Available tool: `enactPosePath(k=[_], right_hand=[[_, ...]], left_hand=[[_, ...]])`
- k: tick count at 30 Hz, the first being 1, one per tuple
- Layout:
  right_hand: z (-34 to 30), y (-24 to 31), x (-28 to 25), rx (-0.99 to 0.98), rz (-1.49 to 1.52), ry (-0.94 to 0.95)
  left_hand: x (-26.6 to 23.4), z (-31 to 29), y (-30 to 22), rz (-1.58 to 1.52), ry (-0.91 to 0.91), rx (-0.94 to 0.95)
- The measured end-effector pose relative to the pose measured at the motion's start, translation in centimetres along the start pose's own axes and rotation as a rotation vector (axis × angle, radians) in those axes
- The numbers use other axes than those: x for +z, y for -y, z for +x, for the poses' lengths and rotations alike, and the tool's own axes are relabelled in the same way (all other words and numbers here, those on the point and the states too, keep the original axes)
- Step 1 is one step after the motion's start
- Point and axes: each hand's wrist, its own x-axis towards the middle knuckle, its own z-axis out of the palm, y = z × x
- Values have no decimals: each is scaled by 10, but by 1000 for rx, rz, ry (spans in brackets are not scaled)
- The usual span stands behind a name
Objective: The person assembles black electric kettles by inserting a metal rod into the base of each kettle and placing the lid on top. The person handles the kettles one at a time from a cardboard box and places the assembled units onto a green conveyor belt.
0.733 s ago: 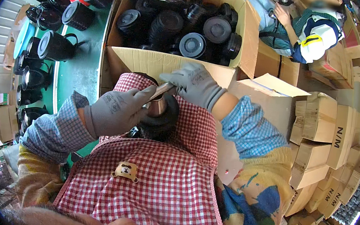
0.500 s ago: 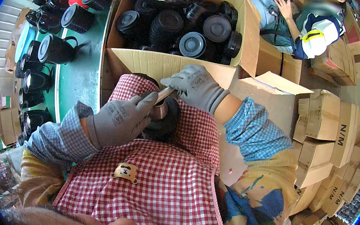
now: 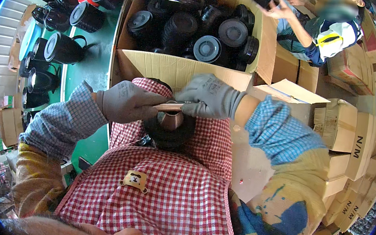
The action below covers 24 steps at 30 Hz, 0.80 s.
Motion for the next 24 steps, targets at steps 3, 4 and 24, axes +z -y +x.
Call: enactPosePath(k=[3, 4, 24], right_hand=[[-1, 13, 33, 35, 274, -465], [-4, 22, 32, 101, 388, -300], [32, 63, 17, 56, 1461, -282]], left_hand=[[13, 4, 36, -152, -97, -13], [2, 13, 50, -161, 67, -123], [87, 35, -14, 117, -640, 589]])
